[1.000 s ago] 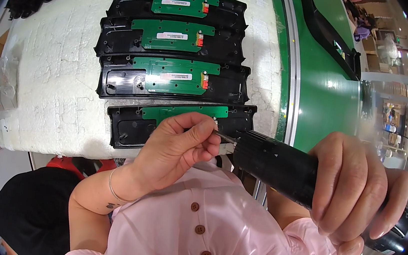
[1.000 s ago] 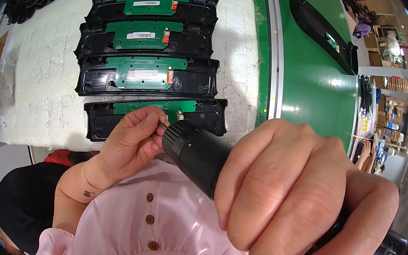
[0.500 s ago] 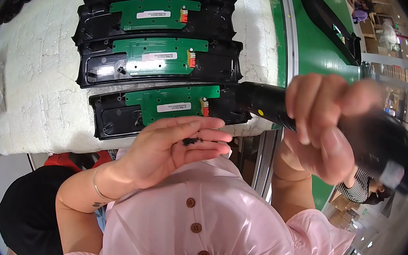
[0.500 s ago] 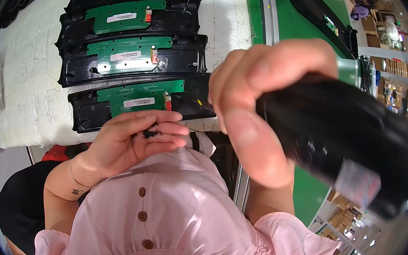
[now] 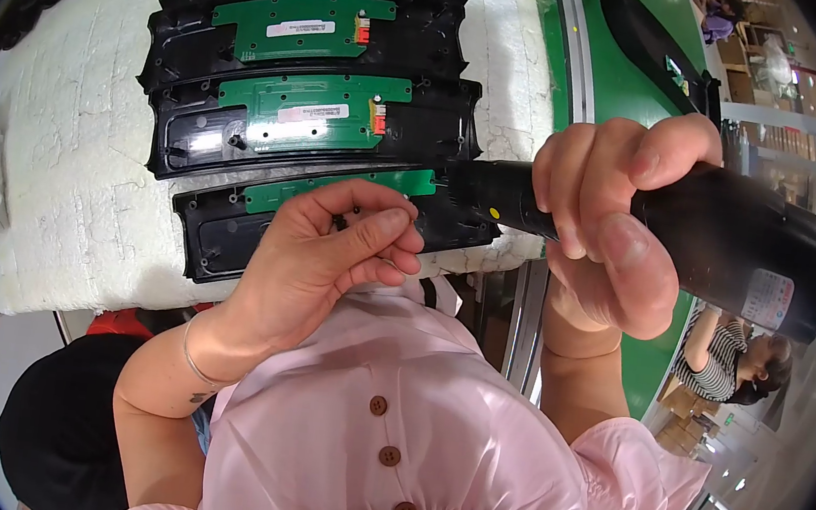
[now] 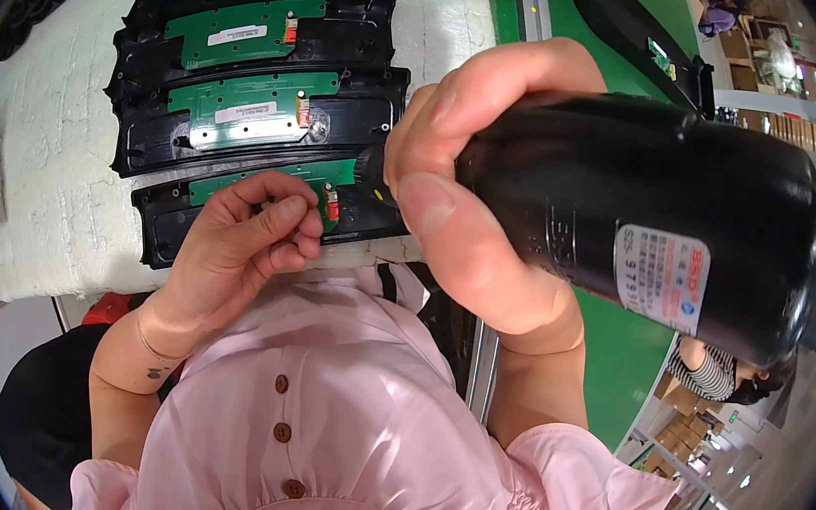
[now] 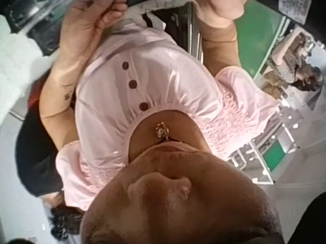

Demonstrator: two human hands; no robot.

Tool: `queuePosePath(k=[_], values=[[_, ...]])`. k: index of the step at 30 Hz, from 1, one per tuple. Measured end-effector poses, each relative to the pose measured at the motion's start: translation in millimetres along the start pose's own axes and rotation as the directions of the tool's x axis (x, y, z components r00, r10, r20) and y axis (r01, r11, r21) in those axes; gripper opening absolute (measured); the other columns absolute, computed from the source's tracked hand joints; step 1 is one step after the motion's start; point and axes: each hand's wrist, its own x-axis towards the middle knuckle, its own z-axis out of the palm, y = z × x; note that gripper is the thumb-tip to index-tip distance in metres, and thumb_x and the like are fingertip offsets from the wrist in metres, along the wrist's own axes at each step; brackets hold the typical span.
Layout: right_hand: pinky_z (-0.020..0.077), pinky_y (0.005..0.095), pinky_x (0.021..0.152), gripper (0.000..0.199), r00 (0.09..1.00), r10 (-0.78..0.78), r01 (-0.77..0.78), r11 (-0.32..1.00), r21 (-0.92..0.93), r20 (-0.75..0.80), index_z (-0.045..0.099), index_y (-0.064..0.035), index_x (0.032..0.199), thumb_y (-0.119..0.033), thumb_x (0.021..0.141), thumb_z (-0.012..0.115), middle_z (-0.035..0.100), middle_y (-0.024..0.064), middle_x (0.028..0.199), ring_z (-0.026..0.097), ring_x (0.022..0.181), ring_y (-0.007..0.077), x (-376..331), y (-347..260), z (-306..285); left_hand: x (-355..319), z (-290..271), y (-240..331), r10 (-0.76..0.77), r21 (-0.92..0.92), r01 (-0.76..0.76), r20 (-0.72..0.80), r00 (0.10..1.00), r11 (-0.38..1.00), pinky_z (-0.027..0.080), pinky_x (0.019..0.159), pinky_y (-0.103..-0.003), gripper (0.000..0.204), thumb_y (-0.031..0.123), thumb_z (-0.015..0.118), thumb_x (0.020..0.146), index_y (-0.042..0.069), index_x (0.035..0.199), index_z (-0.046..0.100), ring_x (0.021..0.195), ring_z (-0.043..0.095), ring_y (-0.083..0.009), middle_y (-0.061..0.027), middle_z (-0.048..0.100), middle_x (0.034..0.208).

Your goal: Assembling plastic components and circuit boards into printer toner cartridges using an electric screwdriver.

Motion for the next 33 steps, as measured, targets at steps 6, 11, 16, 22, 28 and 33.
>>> queuePosePath(k=[6, 11, 16, 22, 28, 33], values=[[0.0339, 0.0247, 0.05, 0.024, 0.997, 0.017, -0.018, 1.0, 0.009, 0.069, 0.04, -0.0077, 0.085, -0.008, 0.064, 0.052, 0.041, -0.0012, 0.055, 0.037, 0.045, 0.0087, 6, 4, 2, 0, -6, -1, 0.021, -0.036, -0.019, 0.063, 0.998, 0.999, 0.052, 0.068, -0.022, 0.017, 0.01, 0.056, 0.086, 0.0, 0.1, 0.056, 0.077, 0.062, -0.0145, -0.0095, 0.062, 0.086], [0.034, 0.0248, 0.05, 0.026, 0.997, 0.036, -0.037, 0.999, 0.019, 0.069, 0.04, -0.0076, 0.086, -0.007, 0.064, 0.053, 0.042, -0.0006, 0.056, 0.038, 0.045, 0.0091, 6, 2, 4, -2, 1, 0, 0.03, -0.037, -0.029, 0.004, 1.0, 0.999, 0.052, 0.071, -0.022, 0.017, 0.008, 0.056, 0.086, 0.0, 0.101, 0.057, 0.08, 0.062, -0.0148, -0.0095, 0.062, 0.089], [0.0332, 0.0212, 0.048, 0.041, 0.977, -0.135, 0.12, 0.988, 0.098, 0.166, 0.043, -0.0074, 0.095, 0.001, 0.057, 0.055, 0.048, -0.0084, 0.053, 0.048, 0.05, 0.0079, 4, -13, -11, -5, 8, 2, -0.05, -0.186, 0.048, -0.002, 0.999, 0.981, 0.052, 0.071, -0.022, 0.016, 0.009, 0.057, 0.086, 0.0, 0.099, 0.058, 0.081, 0.061, -0.0138, -0.0084, 0.061, 0.09], [0.0456, 0.0164, 0.053, 0.034, 0.946, -0.231, 0.143, 0.926, 0.348, 0.226, 0.048, -0.0093, 0.088, 0.0, 0.059, 0.064, 0.055, -0.005, 0.055, 0.056, 0.051, 0.0052, -1, -44, -10, -7, 3, -8, -0.083, -0.309, 0.11, 0.101, 0.991, 0.945, 0.052, 0.068, -0.022, 0.017, 0.013, 0.058, 0.085, 0.003, 0.1, 0.058, 0.077, 0.061, -0.0126, -0.0075, 0.062, 0.089], [0.0506, 0.0168, 0.054, 0.03, 0.891, -0.078, -0.071, 0.949, 0.307, 0.447, 0.05, -0.0108, 0.076, -0.004, 0.059, 0.074, 0.057, -0.0033, 0.055, 0.057, 0.05, 0.0062, 7, -63, -6, -10, 2, -12, -0.083, -0.372, 0.134, 0.148, 0.986, 0.919, 0.052, 0.065, -0.021, 0.018, 0.018, 0.055, 0.088, 0.003, 0.097, 0.059, 0.075, 0.061, -0.0123, -0.0068, 0.062, 0.087], [0.0366, 0.0139, 0.045, 0.029, 0.928, -0.034, -0.016, 0.991, 0.131, 0.372, 0.044, -0.0107, 0.09, -0.003, 0.071, 0.063, 0.053, -0.009, 0.053, 0.051, 0.043, 0.0013, 9, -46, 11, -17, 14, -15, -0.111, -0.362, 0.154, 0.138, 0.984, 0.919, 0.049, 0.08, -0.026, 0.033, 0.028, 0.047, 0.092, 0.0, 0.106, 0.053, 0.091, 0.059, -0.0195, -0.0133, 0.058, 0.101]])
